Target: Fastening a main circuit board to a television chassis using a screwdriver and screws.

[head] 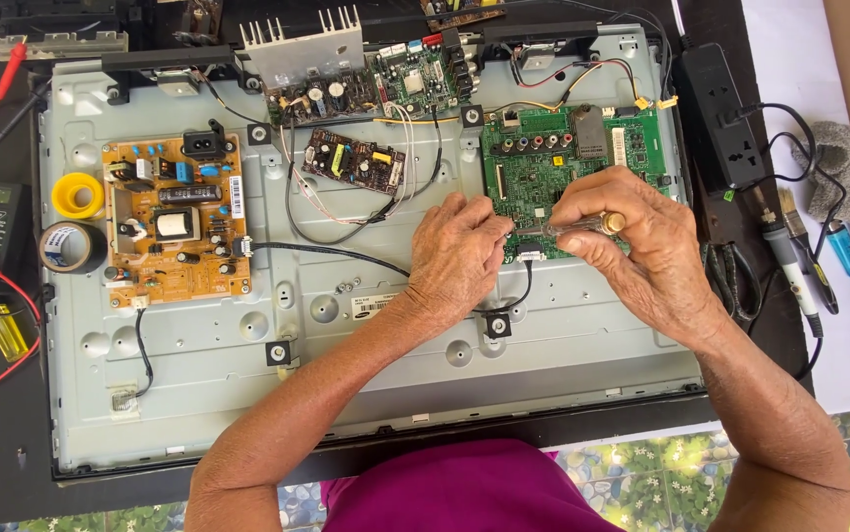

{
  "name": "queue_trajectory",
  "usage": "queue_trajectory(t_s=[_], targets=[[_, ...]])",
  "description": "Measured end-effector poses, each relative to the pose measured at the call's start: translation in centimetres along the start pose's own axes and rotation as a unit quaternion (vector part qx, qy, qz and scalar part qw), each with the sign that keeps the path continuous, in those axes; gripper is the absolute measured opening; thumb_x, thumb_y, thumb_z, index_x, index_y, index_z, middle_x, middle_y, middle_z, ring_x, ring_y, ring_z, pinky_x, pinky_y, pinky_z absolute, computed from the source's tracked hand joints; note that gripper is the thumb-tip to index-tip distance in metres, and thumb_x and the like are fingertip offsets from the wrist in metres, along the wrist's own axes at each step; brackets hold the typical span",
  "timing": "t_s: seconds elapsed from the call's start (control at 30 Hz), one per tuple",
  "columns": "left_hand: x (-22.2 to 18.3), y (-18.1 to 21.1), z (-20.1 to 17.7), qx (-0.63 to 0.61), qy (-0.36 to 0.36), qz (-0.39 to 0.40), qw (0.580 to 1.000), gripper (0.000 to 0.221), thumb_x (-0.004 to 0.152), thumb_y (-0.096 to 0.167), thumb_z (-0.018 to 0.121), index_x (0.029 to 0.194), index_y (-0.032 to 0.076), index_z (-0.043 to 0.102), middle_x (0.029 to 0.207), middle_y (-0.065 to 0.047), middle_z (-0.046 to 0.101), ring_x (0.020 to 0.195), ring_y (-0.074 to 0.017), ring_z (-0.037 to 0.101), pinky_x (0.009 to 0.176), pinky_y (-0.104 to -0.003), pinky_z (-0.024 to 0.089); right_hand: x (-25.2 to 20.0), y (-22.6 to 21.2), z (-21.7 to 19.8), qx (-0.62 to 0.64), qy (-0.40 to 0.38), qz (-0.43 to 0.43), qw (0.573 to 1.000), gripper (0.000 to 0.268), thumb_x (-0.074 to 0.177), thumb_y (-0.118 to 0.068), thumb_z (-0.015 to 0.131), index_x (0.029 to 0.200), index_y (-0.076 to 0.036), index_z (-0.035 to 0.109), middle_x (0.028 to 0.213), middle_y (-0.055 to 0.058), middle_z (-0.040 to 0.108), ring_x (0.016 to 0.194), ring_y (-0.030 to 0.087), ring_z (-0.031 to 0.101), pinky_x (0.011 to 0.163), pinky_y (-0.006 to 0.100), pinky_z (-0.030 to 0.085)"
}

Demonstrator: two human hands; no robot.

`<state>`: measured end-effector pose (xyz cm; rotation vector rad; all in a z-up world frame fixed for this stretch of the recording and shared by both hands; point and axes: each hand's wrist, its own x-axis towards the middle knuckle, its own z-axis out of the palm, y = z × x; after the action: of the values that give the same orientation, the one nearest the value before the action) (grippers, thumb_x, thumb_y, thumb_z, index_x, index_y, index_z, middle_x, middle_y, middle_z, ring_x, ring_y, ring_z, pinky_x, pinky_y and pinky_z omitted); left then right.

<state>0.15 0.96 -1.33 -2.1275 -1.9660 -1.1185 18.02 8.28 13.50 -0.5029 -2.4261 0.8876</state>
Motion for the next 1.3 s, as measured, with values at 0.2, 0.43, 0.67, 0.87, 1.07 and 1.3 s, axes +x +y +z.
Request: queue_trajectory(t_s=[0.2, 0.43, 0.67, 0.87, 1.07, 1.3], targets=[[0.1, -0.1, 0.0, -0.001, -0.021, -0.009, 1.000, 0.016, 0.083, 0.013, 0.078, 0.097, 0.015, 0.071, 0.090, -0.001, 0.051, 0.086, -0.0254, 0.047, 0.061, -0.041, 0.045, -0.1, -0.2, 0.0, -0.001, 0.001, -0.009, 1.000, 0.017, 0.106, -0.020, 0.059, 0.114, -0.005, 0.062, 0.108, 0.011, 0.066, 0.100, 0.024, 0.064, 0.092, 0.035, 0.051], [0.4, 0.3, -0.1, 0.003, -0.014, -0.001, 1.000, 0.021, 0.080, 0.012, 0.082, 0.093, 0.013, 0.065, 0.088, -0.002, 0.051, 0.084, -0.0259, 0.050, 0.060, -0.042, 0.046, -0.2, -0.2, 0.0, 0.005, 0.008, -0.008, 1.000, 0.018, 0.107, -0.019, 0.058, 0.114, -0.004, 0.063, 0.108, 0.011, 0.065, 0.098, 0.023, 0.063, 0.090, 0.035, 0.051], [1.1, 0.6, -0.3, 0.071, 0.081, 0.078, 0.991, 0.021, 0.074, -0.003, 0.074, 0.076, 0.009, 0.056, 0.083, -0.004, 0.046, 0.076, -0.0242, 0.047, 0.057, -0.037, 0.045, -0.6, 0.4, -0.1, 0.003, 0.017, -0.009, 1.000, 0.017, 0.107, -0.020, 0.058, 0.116, -0.005, 0.062, 0.109, 0.011, 0.065, 0.100, 0.024, 0.064, 0.093, 0.036, 0.052], [1.1, 0.3, -0.4, 0.054, 0.059, 0.083, 0.993, 0.020, 0.073, 0.003, 0.078, 0.082, 0.008, 0.061, 0.086, -0.003, 0.048, 0.080, -0.0244, 0.048, 0.057, -0.038, 0.048, -0.6, 0.7, -0.1, 0.006, 0.016, -0.014, 1.000, 0.017, 0.108, -0.020, 0.058, 0.119, -0.008, 0.060, 0.112, 0.010, 0.064, 0.102, 0.024, 0.065, 0.093, 0.038, 0.054], [1.0, 0.2, -0.5, 0.027, 0.034, 0.076, 0.996, 0.017, 0.083, 0.009, 0.079, 0.088, 0.008, 0.063, 0.087, -0.003, 0.049, 0.081, -0.0242, 0.047, 0.060, -0.038, 0.050, -0.9, 1.0, 0.0, 0.009, 0.011, -0.001, 1.000, 0.018, 0.108, -0.021, 0.057, 0.121, -0.009, 0.058, 0.113, 0.010, 0.063, 0.102, 0.024, 0.064, 0.093, 0.037, 0.052], [1.5, 0.6, -0.9, -0.039, 0.035, 0.027, 0.998, 0.007, 0.083, 0.005, 0.070, 0.083, 0.009, 0.063, 0.082, -0.003, 0.050, 0.075, -0.0253, 0.048, 0.054, -0.041, 0.046, -1.4, 1.1, 0.8, -0.047, 0.037, 0.050, 0.997, 0.026, 0.108, -0.022, 0.060, 0.127, -0.008, 0.050, 0.113, 0.005, 0.069, 0.099, 0.020, 0.068, 0.088, 0.034, 0.053]])
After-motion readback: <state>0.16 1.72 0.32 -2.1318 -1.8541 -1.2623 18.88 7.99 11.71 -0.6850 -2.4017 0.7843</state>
